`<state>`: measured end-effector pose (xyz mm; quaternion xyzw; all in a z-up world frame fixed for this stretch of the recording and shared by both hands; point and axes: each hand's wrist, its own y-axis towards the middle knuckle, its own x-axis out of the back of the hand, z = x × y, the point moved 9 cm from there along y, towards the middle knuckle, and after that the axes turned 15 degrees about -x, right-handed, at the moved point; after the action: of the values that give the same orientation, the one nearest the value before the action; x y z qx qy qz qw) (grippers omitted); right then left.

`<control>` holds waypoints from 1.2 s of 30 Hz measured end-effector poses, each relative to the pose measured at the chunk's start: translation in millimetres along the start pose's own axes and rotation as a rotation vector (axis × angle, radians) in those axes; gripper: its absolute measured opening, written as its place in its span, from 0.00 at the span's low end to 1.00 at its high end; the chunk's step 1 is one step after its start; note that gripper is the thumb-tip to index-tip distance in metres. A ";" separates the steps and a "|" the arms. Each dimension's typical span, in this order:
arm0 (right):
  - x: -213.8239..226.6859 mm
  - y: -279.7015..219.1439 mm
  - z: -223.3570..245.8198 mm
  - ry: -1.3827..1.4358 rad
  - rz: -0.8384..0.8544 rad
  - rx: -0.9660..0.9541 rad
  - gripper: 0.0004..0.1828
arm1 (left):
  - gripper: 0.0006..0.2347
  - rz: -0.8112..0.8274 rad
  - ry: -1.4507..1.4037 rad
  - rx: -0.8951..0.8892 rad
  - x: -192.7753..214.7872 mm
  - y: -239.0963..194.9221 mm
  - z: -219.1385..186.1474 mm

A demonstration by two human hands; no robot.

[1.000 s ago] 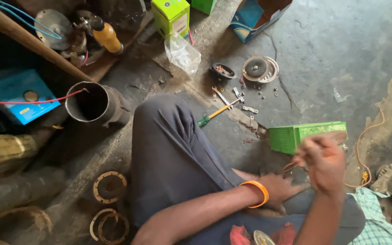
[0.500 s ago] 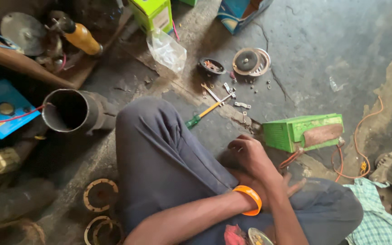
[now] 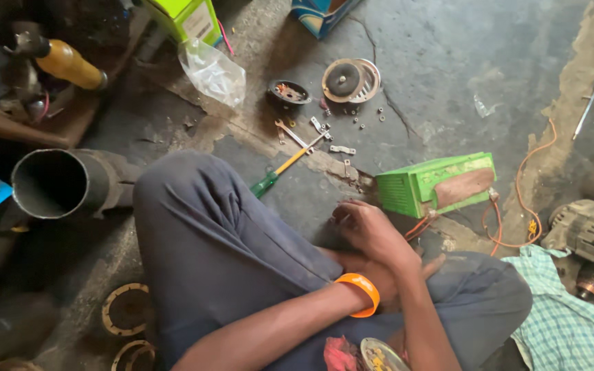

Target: The person sits on the floor and works on a green battery and a circular motor component. They connect wires to the battery terminals, then use a screwdriver to adjust parts inside the motor component.

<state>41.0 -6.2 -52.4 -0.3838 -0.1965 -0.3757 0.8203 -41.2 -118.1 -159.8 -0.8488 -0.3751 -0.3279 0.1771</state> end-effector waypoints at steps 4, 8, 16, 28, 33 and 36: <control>-0.2 -11.8 -7.7 -0.117 0.118 -0.117 0.18 | 0.27 -0.011 0.028 -0.042 3.1 1.1 -2.1; 27.3 -33.8 -6.4 -0.042 0.042 -0.185 0.22 | 0.27 -0.076 0.070 -0.183 27.7 -5.2 -22.1; 105.4 -180.8 -88.1 0.495 -0.571 -0.405 0.17 | 0.34 0.076 0.072 -0.364 73.9 -14.2 -62.6; 63.7 -243.0 -140.3 -0.227 -0.987 -0.552 0.39 | 0.22 -0.136 0.229 -0.651 76.1 -12.3 -84.6; 50.5 -244.0 -147.3 -0.299 -1.168 -0.581 0.39 | 0.12 -0.243 -0.004 -0.648 123.9 -34.2 -111.1; 45.4 -251.3 -164.5 -0.294 -1.191 -0.559 0.37 | 0.08 -0.526 -0.256 -0.647 166.6 -86.0 -138.3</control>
<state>-117.2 -261.5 -6.8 -0.4549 -0.3796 -0.7445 0.3078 -80.7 -50.5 59.7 -0.7699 -0.4753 -0.3548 -0.2354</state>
